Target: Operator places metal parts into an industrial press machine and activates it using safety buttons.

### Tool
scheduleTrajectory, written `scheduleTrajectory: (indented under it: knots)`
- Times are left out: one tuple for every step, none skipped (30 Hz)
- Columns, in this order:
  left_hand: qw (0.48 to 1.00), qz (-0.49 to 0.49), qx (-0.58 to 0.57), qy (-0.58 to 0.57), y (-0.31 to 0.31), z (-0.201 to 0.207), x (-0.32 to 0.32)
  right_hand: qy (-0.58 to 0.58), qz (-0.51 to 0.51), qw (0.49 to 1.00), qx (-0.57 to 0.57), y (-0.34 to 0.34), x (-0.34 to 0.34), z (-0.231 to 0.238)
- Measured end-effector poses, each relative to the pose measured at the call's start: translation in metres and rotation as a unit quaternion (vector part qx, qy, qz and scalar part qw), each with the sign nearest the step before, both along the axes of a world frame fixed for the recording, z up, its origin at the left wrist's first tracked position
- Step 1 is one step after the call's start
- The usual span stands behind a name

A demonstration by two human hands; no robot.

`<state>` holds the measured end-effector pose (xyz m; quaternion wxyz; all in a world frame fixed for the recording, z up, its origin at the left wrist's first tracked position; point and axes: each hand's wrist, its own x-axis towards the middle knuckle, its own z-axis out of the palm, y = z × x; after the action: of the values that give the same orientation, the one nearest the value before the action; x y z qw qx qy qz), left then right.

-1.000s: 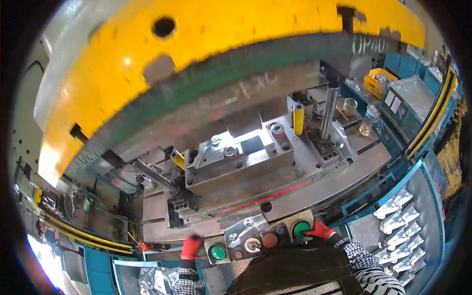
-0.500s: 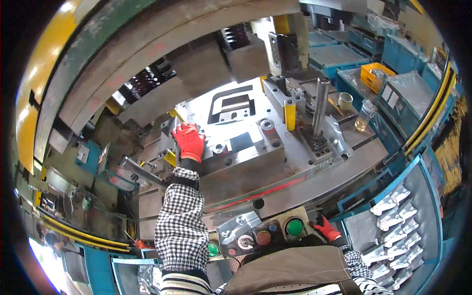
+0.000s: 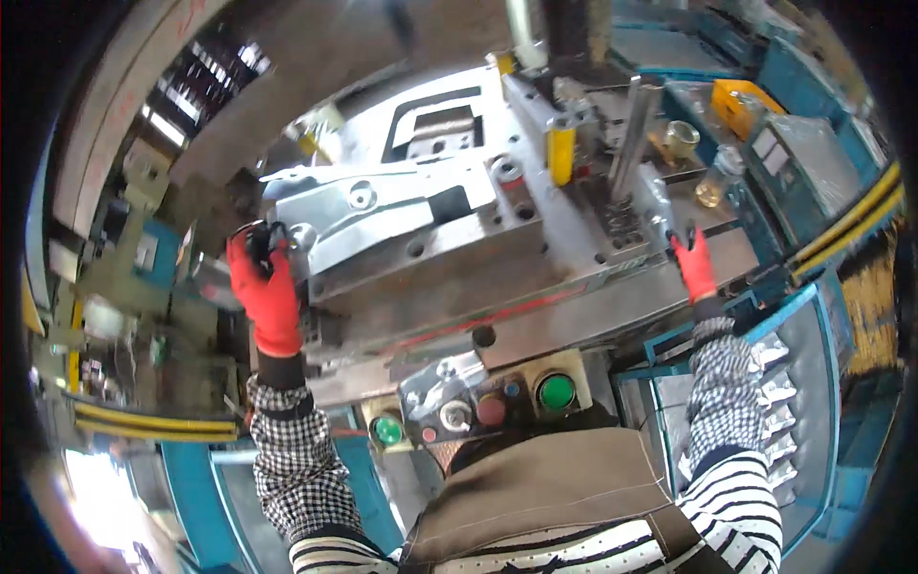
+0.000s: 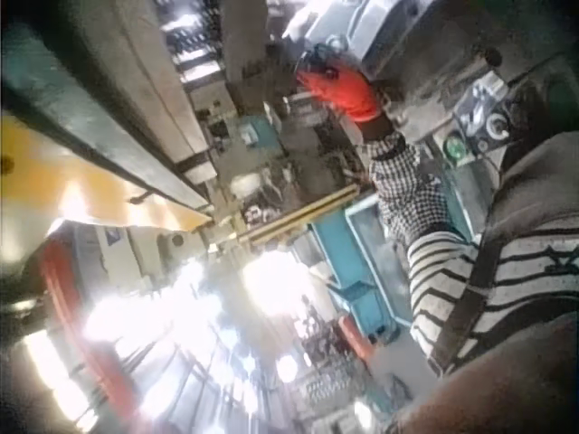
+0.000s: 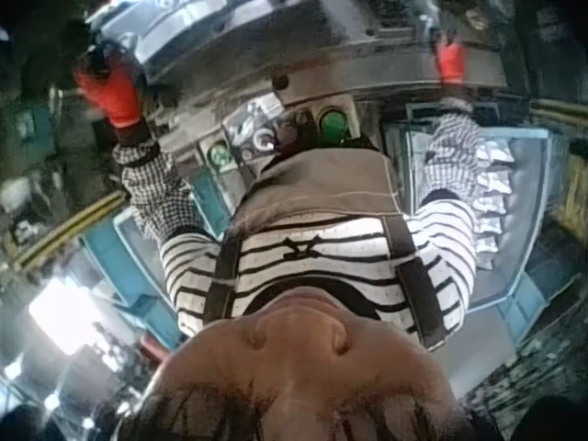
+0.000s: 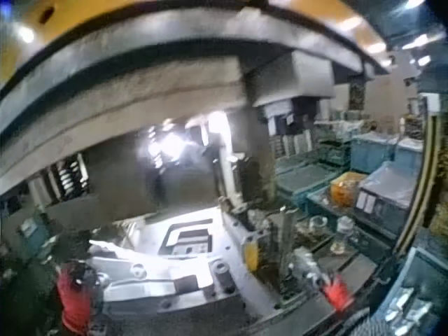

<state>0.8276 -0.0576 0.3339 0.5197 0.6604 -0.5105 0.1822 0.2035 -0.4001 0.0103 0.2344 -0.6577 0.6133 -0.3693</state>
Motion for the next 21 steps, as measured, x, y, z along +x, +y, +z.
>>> scheduleTrajectory:
  knots:
    - [1.000,0.010,0.011,0.025,0.031,-0.002,-0.005,0.076,-0.001,0.997,-0.020,-0.037,-0.008,-0.023]
    - [0.998,0.021,0.022,0.051,0.061,-0.006,-0.009,0.138,0.005,0.990,-0.004,-0.071,-0.016,-0.042]
    - [0.998,0.022,0.038,0.051,0.096,-0.014,-0.007,0.205,0.009,0.979,0.002,-0.102,-0.026,-0.045]
    - [0.996,0.032,0.067,0.053,0.130,-0.021,-0.012,0.232,0.020,0.972,0.027,-0.118,-0.016,-0.055]
    - [0.992,0.038,0.104,0.065,0.160,-0.037,-0.019,0.260,0.029,0.964,0.050,-0.133,-0.008,-0.061]
    - [0.985,0.045,0.144,0.081,0.186,-0.055,-0.030,0.265,0.044,0.960,0.080,-0.140,-0.001,-0.068]
    - [0.976,0.055,0.188,0.100,0.205,-0.077,-0.043,0.271,0.062,0.954,0.114,-0.146,0.007,-0.079]
    - [0.968,0.063,0.215,0.118,0.223,-0.099,-0.056,0.278,0.073,0.947,0.141,-0.152,0.014,-0.076]
    - [0.960,0.067,0.234,0.135,0.235,-0.122,-0.069,0.285,0.078,0.941,0.165,-0.154,0.015,-0.071]
    - [0.956,0.067,0.244,0.150,0.239,-0.148,-0.081,0.295,0.078,0.934,0.188,-0.156,0.014,-0.064]
    - [0.955,0.065,0.240,0.159,0.241,-0.172,-0.091,0.310,0.068,0.933,0.167,-0.157,0.013,-0.049]
    - [0.955,0.065,0.242,0.161,0.233,-0.195,-0.101,0.324,0.060,0.931,0.156,-0.155,0.007,-0.050]
    - [0.958,0.071,0.228,0.160,0.228,-0.219,-0.108,0.339,0.054,0.930,0.134,-0.154,0.008,-0.033]
    - [0.960,0.079,0.218,0.157,0.219,-0.241,-0.112,0.352,0.048,0.927,0.116,-0.151,0.006,-0.023]
    - [0.960,0.092,0.218,0.153,0.210,-0.259,-0.117,0.359,0.051,0.926,0.104,-0.149,0.006,-0.019]
    - [0.957,0.117,0.205,0.169,0.208,-0.284,-0.118,0.370,0.053,0.924,0.079,-0.148,0.015,0.002]
    - [0.959,0.143,0.199,0.143,0.197,-0.292,-0.122,0.345,0.059,0.933,0.077,-0.143,0.016,0.004]
    - [0.956,0.170,0.206,0.123,0.199,-0.298,-0.119,0.323,0.065,0.942,0.070,-0.135,0.023,0.015]
    - [0.951,0.199,0.214,0.101,0.203,-0.303,-0.118,0.298,0.073,0.950,0.065,-0.127,0.032,0.023]
    - [0.946,0.221,0.220,0.083,0.202,-0.308,-0.116,0.276,0.072,0.957,0.058,-0.124,0.029,0.029]
    - [0.942,0.243,0.221,0.076,0.206,-0.312,-0.116,0.246,0.071,0.965,0.065,-0.121,0.029,0.032]
